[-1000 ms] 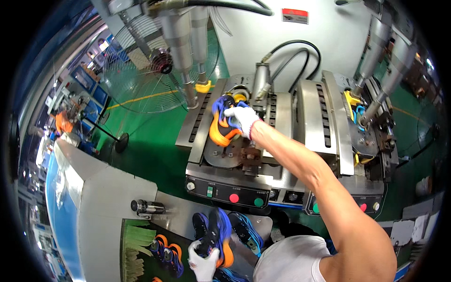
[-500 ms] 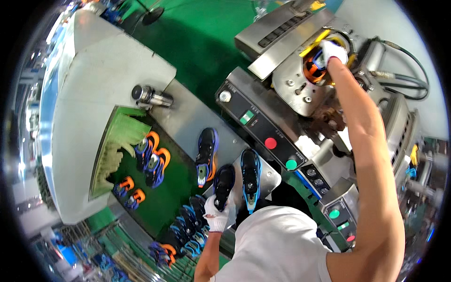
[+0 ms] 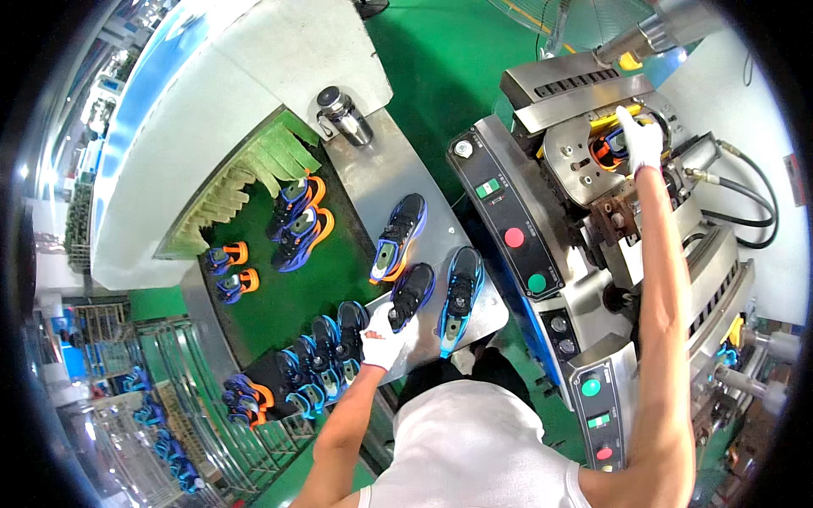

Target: The person picks up shoes from a table, places them into a lasting machine to shape the heel and toe, and then places the shaped shoes into a heat-setting tunnel on a conveyor belt.

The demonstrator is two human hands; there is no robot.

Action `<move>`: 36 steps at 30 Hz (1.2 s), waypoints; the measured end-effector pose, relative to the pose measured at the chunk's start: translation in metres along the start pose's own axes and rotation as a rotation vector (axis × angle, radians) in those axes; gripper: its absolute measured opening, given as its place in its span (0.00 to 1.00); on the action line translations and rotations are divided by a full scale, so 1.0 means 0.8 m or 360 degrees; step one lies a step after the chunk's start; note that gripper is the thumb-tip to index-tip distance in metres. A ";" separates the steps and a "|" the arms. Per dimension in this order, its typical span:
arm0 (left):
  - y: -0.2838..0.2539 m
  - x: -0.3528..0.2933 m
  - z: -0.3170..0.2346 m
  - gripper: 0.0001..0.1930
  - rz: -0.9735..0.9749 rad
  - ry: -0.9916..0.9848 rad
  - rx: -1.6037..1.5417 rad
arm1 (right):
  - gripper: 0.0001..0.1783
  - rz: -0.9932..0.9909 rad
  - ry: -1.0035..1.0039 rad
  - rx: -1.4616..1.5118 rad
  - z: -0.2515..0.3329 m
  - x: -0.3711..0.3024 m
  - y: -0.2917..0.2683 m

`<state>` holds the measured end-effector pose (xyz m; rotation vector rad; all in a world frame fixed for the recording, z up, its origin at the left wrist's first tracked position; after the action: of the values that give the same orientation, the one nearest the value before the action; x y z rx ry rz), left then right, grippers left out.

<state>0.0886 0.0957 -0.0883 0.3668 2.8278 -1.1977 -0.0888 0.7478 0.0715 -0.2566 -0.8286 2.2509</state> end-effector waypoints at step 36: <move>-0.456 0.121 0.514 0.19 -0.1004 -0.0893 0.0099 | 0.40 0.0618 0.0828 -0.0804 -0.082 -0.791 0.087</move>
<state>-0.1110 -0.4238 -0.1334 -0.7947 2.4474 -1.2083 0.3580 0.3088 -0.0584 -1.2716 -1.1046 2.1095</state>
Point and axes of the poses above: each hand's wrist, its own x-axis towards the middle knuckle, its own y-axis out of the palm, z = x × y, the point moved 4 cm from there along x, towards the middle knuckle, and after that the axes turned 3 degrees about -x, right-handed, at the moved point
